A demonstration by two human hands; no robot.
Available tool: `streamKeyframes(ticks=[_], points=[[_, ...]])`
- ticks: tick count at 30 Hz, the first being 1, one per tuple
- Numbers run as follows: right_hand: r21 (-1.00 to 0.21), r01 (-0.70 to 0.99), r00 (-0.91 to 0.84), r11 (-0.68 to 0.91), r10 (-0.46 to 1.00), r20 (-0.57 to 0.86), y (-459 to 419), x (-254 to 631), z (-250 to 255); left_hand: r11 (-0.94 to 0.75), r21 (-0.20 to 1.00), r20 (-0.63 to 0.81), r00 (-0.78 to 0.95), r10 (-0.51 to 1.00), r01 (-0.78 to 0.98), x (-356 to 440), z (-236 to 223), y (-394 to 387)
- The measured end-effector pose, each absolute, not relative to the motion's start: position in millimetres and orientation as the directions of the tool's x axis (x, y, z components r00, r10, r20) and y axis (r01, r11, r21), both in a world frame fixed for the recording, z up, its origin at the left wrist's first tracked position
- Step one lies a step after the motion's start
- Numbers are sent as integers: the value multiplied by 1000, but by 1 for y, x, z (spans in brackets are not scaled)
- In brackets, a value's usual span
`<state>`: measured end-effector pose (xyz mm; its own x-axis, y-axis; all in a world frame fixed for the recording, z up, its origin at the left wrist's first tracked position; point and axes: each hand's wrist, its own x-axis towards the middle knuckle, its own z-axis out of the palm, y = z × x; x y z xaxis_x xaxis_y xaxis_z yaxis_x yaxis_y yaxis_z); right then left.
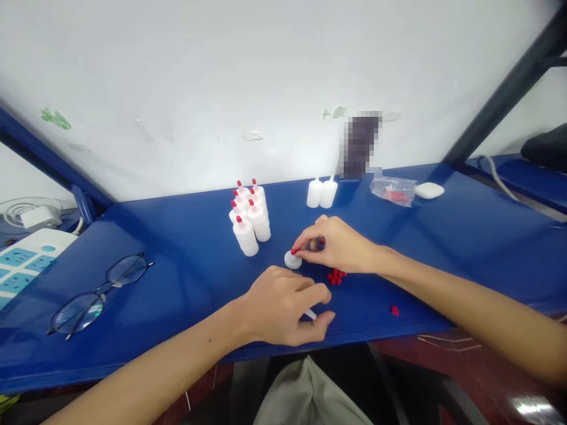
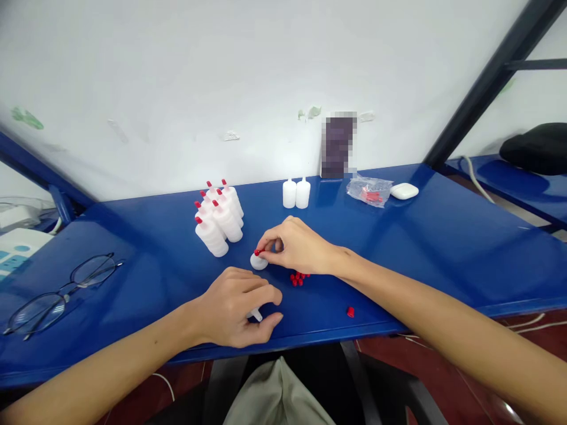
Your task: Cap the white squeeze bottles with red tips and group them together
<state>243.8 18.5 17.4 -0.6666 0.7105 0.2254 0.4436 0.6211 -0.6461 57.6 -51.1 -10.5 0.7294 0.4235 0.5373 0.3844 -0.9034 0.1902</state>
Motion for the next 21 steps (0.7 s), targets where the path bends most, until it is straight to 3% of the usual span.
streamKeyframes(ticks=[4,9,13,16,21], points=[[-669,457,-555,586,776,300,23,247,16,-899,105,439,791,425,425,77,-6,-60],[-781,404,-399,477,860,318,34,258,11,-889,37,241,859,452,457,136,2,-65],[-755,380,-287,534,844,452,44,266,9,-905,32,175,889,423,425,173,3,-57],[-692,409,-252,595,803,541,50,271,9,-916,42,165,902,400,398,180,-1,-53],[-614,468,-298,635,768,567,56,276,12,-928,4,259,896,362,374,170,-9,-57]])
